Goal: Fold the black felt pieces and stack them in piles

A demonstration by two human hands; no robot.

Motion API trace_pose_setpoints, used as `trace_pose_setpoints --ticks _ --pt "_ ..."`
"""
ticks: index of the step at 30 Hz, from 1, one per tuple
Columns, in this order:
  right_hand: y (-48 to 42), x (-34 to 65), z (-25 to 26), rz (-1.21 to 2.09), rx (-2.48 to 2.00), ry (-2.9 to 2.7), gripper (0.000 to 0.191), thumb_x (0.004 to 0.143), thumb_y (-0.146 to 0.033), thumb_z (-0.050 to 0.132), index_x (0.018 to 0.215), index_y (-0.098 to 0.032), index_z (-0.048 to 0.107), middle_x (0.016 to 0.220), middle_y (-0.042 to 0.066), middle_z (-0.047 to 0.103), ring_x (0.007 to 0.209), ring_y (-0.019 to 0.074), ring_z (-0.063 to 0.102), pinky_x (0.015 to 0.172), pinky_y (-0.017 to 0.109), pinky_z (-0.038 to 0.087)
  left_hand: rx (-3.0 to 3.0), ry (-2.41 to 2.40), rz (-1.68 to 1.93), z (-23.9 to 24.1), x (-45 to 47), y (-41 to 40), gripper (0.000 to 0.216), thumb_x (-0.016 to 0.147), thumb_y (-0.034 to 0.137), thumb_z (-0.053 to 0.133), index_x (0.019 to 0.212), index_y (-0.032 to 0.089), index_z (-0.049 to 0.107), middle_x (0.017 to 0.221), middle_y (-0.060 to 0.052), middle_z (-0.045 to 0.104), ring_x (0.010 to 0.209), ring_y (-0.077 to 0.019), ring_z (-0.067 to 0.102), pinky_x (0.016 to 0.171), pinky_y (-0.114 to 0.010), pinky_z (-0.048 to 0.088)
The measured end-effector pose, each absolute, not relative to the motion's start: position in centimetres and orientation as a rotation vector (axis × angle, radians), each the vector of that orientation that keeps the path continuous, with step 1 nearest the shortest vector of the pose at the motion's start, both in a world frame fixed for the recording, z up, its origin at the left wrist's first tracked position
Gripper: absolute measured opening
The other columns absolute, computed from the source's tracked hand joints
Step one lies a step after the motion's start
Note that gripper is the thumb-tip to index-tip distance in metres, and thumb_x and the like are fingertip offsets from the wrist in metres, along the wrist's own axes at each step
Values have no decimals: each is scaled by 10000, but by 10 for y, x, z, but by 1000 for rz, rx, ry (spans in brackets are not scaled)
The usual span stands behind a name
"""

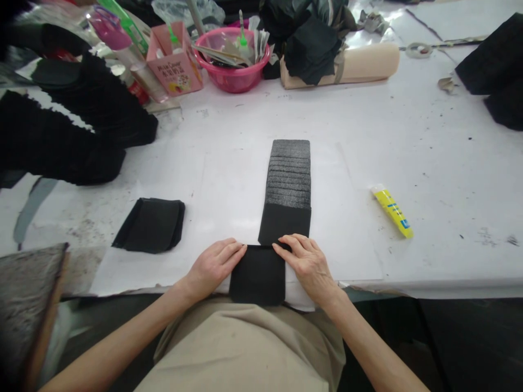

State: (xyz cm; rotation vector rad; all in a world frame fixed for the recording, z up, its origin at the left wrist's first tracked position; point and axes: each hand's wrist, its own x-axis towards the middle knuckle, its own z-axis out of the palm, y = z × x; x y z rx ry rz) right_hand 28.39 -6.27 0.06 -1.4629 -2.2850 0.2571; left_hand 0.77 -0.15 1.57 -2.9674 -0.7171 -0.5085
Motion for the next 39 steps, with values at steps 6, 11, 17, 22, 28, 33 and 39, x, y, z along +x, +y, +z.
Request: trace_pose_setpoints --ticks 6,11,17,22,28,33,39 --pt "-67 287 -3 234 -1462 -2259 379 984 -104 456 1304 -244 602 1293 79 587 1214 230 506 1019 401 456 -2981 -801 -552 11 0 -7 233 945 70 517 1167 63 588 1113 -134 644 1064 -248 591 935 -396 546" --pt "-69 288 -4 230 -1469 -2238 366 984 -109 458 1291 -238 611 1285 85 585 1200 232 512 1016 409 463 -3000 -846 -475 14 -1 -8 299 967 101 493 1262 110 543 1129 -113 627 1064 -235 575 935 -394 516" --pt "-68 288 -3 231 -1467 -2238 362 988 -118 460 1297 -240 604 1287 85 584 1196 231 511 1018 416 466 -2956 -806 17 27 16 -5 470 970 123 460 1432 185 403 966 -81 576 896 -228 574 817 -390 493" --pt "-69 288 -2 229 -1477 -2233 354 991 -124 457 1285 -242 615 1286 86 594 1192 231 523 1016 423 470 -2948 -820 -32 24 14 -9 422 960 132 489 1381 146 461 1035 -110 586 974 -251 574 866 -408 480" --pt "-69 288 2 233 -1482 -2198 338 983 -112 444 1221 -228 654 1248 91 621 1159 242 550 980 438 493 -2942 -947 -308 13 -4 -18 296 938 96 529 1230 81 572 1171 -145 602 1113 -279 555 960 -425 474" --pt "-67 280 12 256 -1487 -1995 322 982 -119 437 1161 -246 672 1118 74 653 1075 220 595 924 402 523 -3012 -1038 -464 6 -15 -20 291 950 109 532 1239 97 565 1224 -130 596 1163 -265 537 1006 -427 474" --pt "-55 256 21 232 -1643 -2123 177 929 -194 607 1098 -196 659 993 78 649 919 238 581 788 392 508 -3066 -1188 -695 9 -13 -20 182 964 88 484 1093 143 600 1127 -92 626 1114 -229 567 977 -401 500"
